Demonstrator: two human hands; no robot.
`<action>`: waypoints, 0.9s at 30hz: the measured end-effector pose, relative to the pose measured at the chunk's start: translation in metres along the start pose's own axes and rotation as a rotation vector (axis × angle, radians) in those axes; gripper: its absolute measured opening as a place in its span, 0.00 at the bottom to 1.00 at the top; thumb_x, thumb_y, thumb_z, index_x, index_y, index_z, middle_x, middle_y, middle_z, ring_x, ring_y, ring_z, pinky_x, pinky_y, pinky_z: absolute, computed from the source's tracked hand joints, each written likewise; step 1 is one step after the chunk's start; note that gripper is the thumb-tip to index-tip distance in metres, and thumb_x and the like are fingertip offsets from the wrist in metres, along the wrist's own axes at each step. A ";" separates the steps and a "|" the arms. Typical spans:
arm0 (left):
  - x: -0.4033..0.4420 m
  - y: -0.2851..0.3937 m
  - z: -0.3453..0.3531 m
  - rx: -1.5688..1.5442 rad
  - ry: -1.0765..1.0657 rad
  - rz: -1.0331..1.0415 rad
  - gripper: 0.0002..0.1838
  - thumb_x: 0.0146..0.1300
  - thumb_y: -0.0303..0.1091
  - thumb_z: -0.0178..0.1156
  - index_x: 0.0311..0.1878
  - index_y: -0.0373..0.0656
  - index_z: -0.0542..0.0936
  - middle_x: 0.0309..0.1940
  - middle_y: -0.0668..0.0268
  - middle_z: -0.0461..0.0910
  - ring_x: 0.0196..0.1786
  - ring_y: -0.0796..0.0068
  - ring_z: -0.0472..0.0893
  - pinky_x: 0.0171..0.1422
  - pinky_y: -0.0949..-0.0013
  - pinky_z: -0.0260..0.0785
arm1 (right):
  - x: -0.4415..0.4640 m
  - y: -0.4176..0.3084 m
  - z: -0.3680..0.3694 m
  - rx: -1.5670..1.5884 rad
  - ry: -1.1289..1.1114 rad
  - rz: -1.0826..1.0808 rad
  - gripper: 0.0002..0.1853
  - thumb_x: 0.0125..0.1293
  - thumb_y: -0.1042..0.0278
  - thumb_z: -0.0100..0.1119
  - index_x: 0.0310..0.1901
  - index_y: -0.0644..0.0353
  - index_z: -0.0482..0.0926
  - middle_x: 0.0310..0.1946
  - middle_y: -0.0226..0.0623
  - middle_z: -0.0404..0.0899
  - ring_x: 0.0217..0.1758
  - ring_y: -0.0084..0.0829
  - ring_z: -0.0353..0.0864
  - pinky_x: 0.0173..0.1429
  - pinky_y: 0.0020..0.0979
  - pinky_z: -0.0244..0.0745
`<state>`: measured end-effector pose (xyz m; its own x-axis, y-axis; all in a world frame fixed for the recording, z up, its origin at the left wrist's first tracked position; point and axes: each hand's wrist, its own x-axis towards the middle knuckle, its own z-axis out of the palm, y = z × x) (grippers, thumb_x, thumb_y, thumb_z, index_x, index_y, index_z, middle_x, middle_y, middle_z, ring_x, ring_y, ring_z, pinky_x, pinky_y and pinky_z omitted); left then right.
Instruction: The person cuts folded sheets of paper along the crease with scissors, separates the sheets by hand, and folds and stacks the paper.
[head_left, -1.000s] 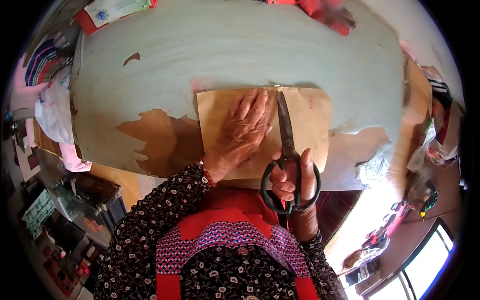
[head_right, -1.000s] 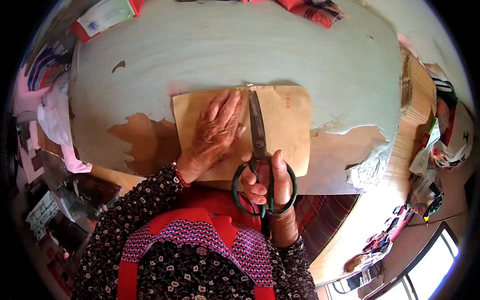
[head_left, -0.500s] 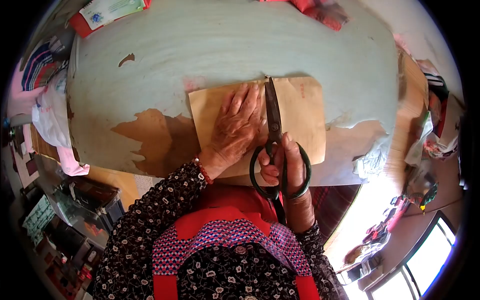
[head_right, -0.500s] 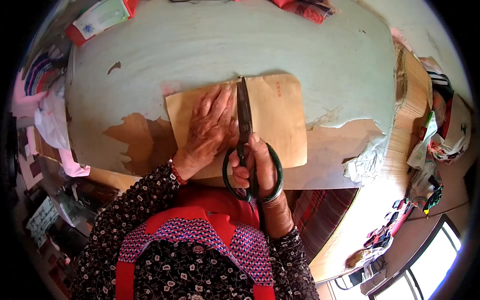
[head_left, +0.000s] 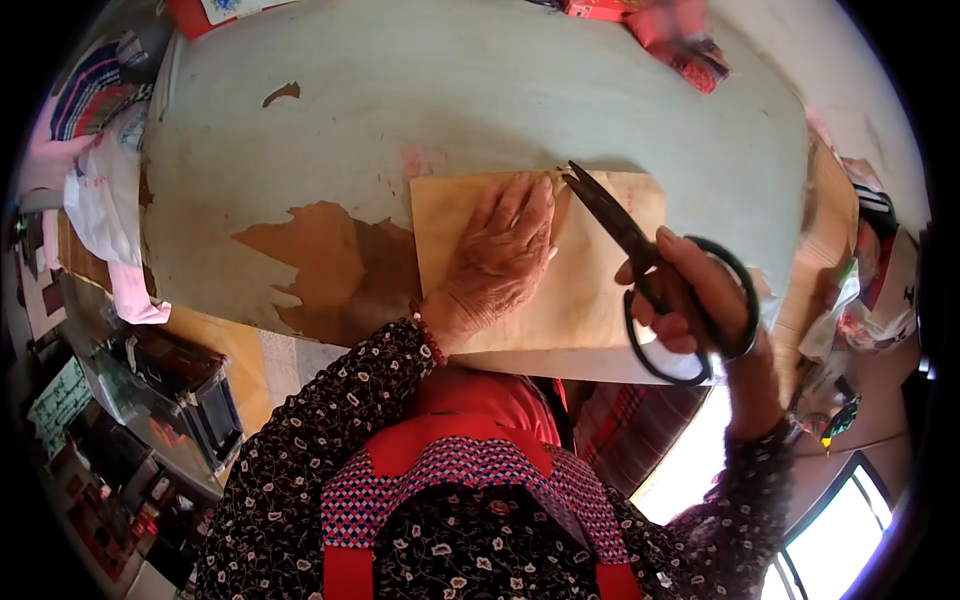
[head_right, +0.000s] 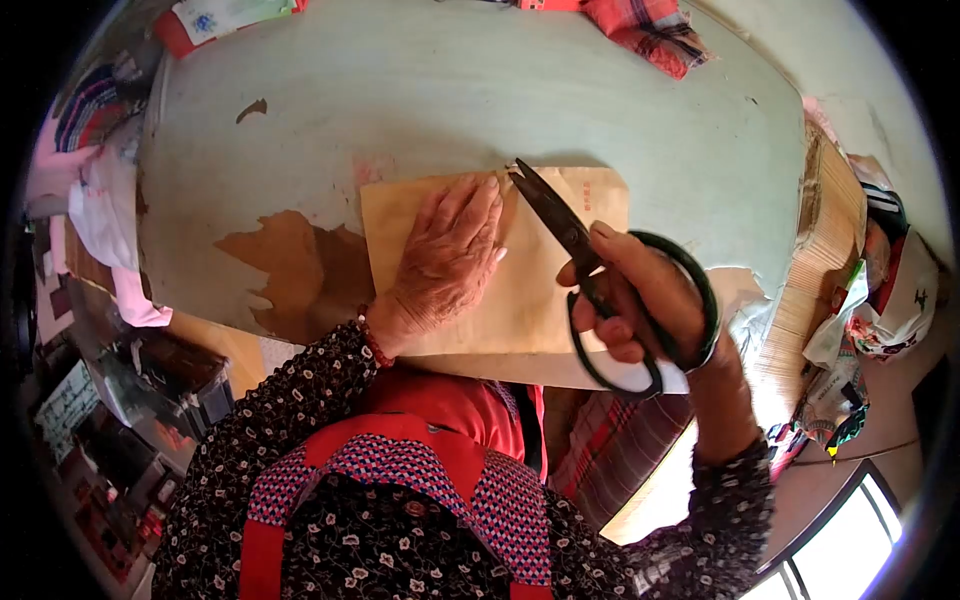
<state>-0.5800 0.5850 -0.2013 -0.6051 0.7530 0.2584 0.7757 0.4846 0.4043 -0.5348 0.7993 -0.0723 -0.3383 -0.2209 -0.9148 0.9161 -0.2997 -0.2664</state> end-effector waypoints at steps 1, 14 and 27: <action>-0.001 0.000 0.001 0.024 -0.009 -0.001 0.31 0.51 0.34 0.64 0.58 0.28 0.70 0.63 0.54 0.63 0.66 0.56 0.62 0.68 0.54 0.55 | -0.004 -0.012 0.006 -0.223 0.102 0.022 0.28 0.68 0.41 0.45 0.43 0.64 0.73 0.20 0.35 0.74 0.14 0.18 0.62 0.15 0.21 0.58; -0.001 0.000 -0.004 -0.035 0.028 -0.010 0.30 0.53 0.33 0.63 0.59 0.29 0.69 0.62 0.54 0.65 0.66 0.56 0.63 0.68 0.55 0.55 | 0.037 0.075 0.030 -0.168 0.273 -0.426 0.24 0.68 0.48 0.50 0.40 0.68 0.72 0.18 0.33 0.71 0.13 0.17 0.63 0.16 0.20 0.58; 0.001 0.002 0.000 0.008 0.036 -0.022 0.30 0.53 0.35 0.62 0.59 0.31 0.70 0.61 0.57 0.66 0.66 0.61 0.63 0.69 0.56 0.55 | 0.066 0.113 0.048 -0.467 0.455 -0.737 0.22 0.69 0.52 0.48 0.46 0.68 0.72 0.18 0.30 0.69 0.15 0.18 0.64 0.20 0.22 0.61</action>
<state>-0.5793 0.5868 -0.1997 -0.6282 0.7254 0.2814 0.7633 0.5045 0.4034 -0.4636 0.7063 -0.1489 -0.8335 0.2824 -0.4748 0.5352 0.1994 -0.8209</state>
